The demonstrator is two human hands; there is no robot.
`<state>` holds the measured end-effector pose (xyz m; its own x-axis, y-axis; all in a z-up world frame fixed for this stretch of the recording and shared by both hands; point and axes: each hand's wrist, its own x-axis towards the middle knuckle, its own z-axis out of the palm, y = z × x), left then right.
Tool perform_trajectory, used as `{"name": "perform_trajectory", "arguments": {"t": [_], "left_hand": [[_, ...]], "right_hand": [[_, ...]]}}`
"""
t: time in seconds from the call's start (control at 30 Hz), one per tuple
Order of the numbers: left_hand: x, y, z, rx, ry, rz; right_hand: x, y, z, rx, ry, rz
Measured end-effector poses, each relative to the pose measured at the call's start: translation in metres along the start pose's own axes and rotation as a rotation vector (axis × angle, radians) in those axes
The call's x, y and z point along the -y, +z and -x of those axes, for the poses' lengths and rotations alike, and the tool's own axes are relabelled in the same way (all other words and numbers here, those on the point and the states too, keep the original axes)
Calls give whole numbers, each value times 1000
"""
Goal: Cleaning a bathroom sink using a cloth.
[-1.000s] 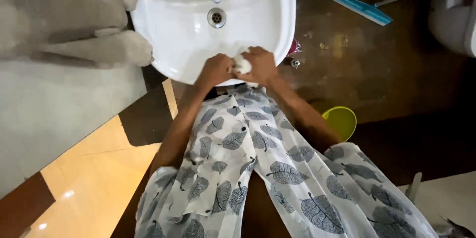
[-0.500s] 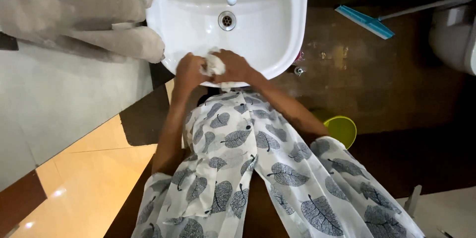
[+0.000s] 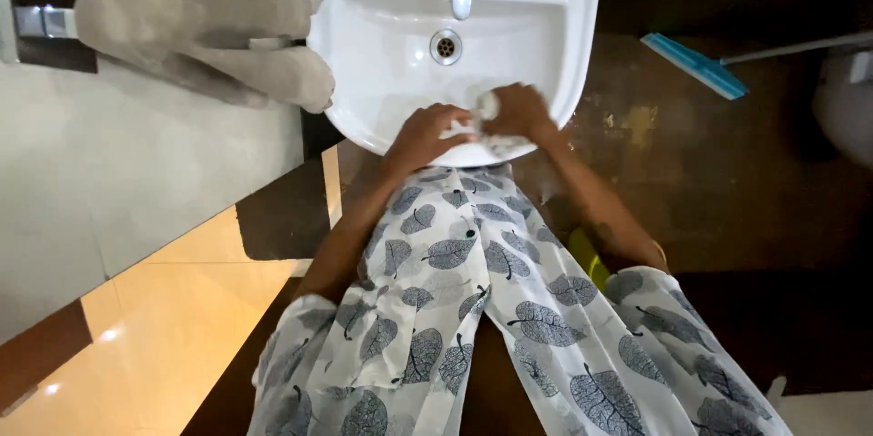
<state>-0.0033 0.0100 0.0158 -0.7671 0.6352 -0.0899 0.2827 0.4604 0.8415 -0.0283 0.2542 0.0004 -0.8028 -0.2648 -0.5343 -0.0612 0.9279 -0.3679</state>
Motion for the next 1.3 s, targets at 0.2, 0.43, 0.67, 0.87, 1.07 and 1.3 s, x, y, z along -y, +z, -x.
{"name": "perform_trajectory", "arguments": {"t": [0.2, 0.43, 0.67, 0.87, 1.07, 1.3], "left_hand": [[46, -29, 27, -388, -193, 165], [37, -77, 40, -685, -106, 32], [67, -59, 45, -516, -244, -157], [46, -72, 36, -497, -45, -255], [43, -65, 21, -502, -124, -186], [48, -57, 21, -518, 2, -316]], "right_hand": [[87, 42, -73, 237, -217, -206], [145, 59, -170, -316, -300, -551], [113, 62, -154, -10, -323, -241], [28, 23, -97, 140, 44, 176], [-57, 15, -98, -405, 264, 393], [77, 9, -84, 7, 249, -171]]}}
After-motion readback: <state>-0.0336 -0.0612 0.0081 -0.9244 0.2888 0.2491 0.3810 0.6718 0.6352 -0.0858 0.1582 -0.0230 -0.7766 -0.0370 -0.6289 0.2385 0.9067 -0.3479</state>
